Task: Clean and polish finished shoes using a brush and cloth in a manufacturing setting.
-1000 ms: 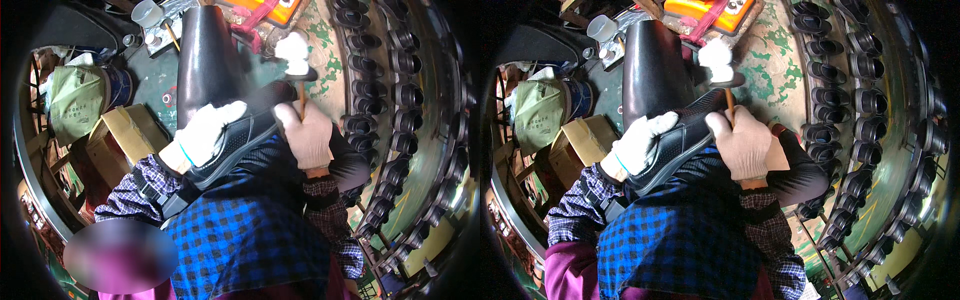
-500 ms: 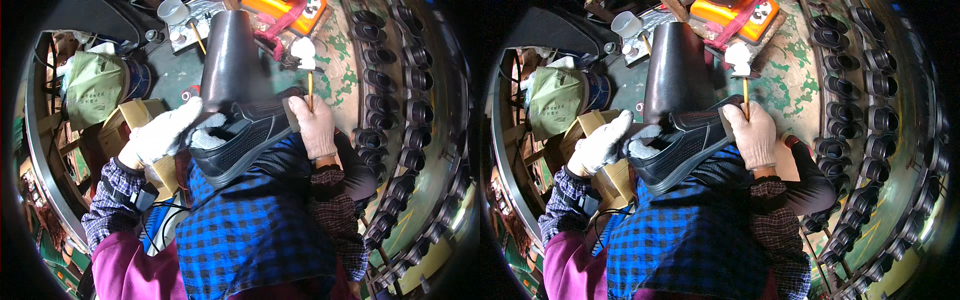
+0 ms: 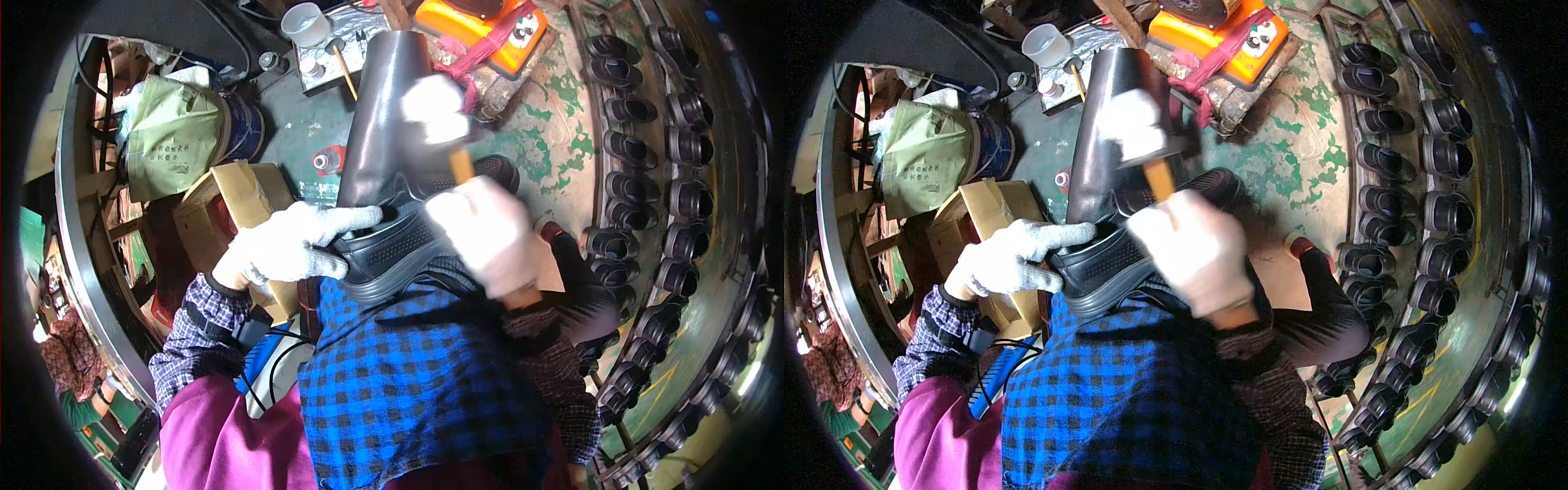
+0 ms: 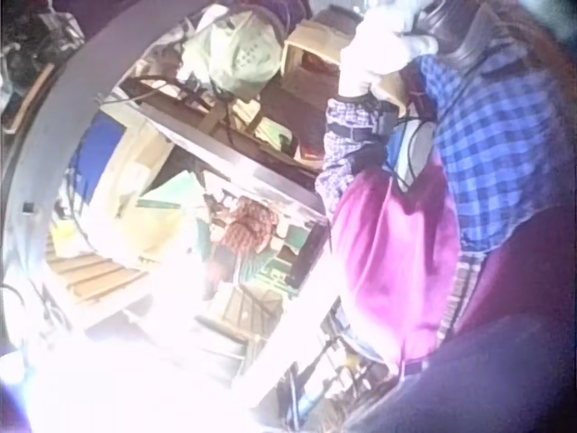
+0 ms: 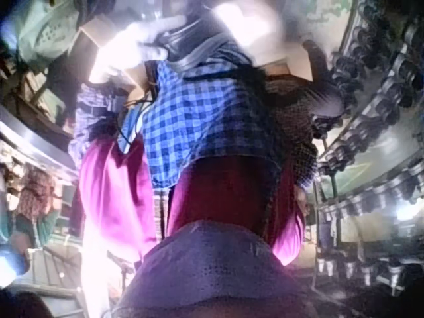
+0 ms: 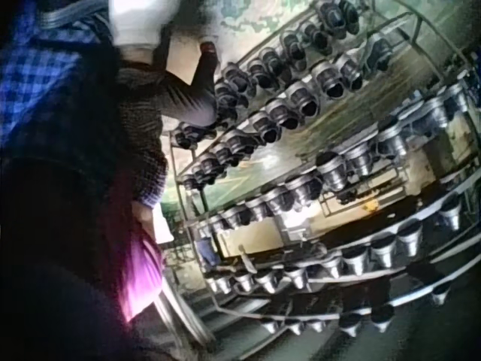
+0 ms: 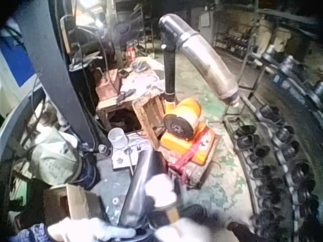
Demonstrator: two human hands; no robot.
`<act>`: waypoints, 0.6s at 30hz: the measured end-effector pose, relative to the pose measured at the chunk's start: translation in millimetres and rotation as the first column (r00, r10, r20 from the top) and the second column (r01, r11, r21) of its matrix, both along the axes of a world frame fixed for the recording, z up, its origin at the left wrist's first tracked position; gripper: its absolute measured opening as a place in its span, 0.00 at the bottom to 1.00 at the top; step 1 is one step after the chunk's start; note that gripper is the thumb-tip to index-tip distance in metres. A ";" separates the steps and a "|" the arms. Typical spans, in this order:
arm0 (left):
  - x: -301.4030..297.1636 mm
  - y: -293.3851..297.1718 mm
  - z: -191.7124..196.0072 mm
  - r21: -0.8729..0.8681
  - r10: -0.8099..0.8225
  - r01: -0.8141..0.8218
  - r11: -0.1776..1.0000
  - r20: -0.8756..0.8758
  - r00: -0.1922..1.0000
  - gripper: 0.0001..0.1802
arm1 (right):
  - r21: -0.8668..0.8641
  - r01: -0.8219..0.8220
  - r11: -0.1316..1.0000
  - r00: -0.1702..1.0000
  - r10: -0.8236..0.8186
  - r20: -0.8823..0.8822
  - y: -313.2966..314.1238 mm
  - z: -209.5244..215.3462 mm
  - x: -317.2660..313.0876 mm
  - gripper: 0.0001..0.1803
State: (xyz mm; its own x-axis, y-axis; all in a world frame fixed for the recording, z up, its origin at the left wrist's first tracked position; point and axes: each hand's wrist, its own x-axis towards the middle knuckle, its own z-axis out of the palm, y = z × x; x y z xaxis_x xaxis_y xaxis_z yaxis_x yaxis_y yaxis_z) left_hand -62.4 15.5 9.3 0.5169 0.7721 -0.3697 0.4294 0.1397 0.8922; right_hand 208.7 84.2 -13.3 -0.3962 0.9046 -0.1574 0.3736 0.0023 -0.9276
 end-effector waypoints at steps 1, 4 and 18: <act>1.7 1.3 4.0 0.009 -0.013 0.013 1.000 0.003 1.000 0.40 | 0.648 -0.335 0.684 0.940 0.197 0.278 -3.6 -7.4 -6.3 0.10; 16.4 11.7 28.1 -0.232 -0.073 -0.048 0.972 -0.487 0.871 0.29 | 0.348 -0.456 0.819 0.876 0.344 0.339 -24.4 10.3 -23.5 0.13; 103.8 74.6 14.3 0.562 -0.250 0.413 0.717 -0.345 0.905 0.25 | -0.329 -0.497 0.803 0.867 0.476 -0.148 21.3 38.9 91.4 0.16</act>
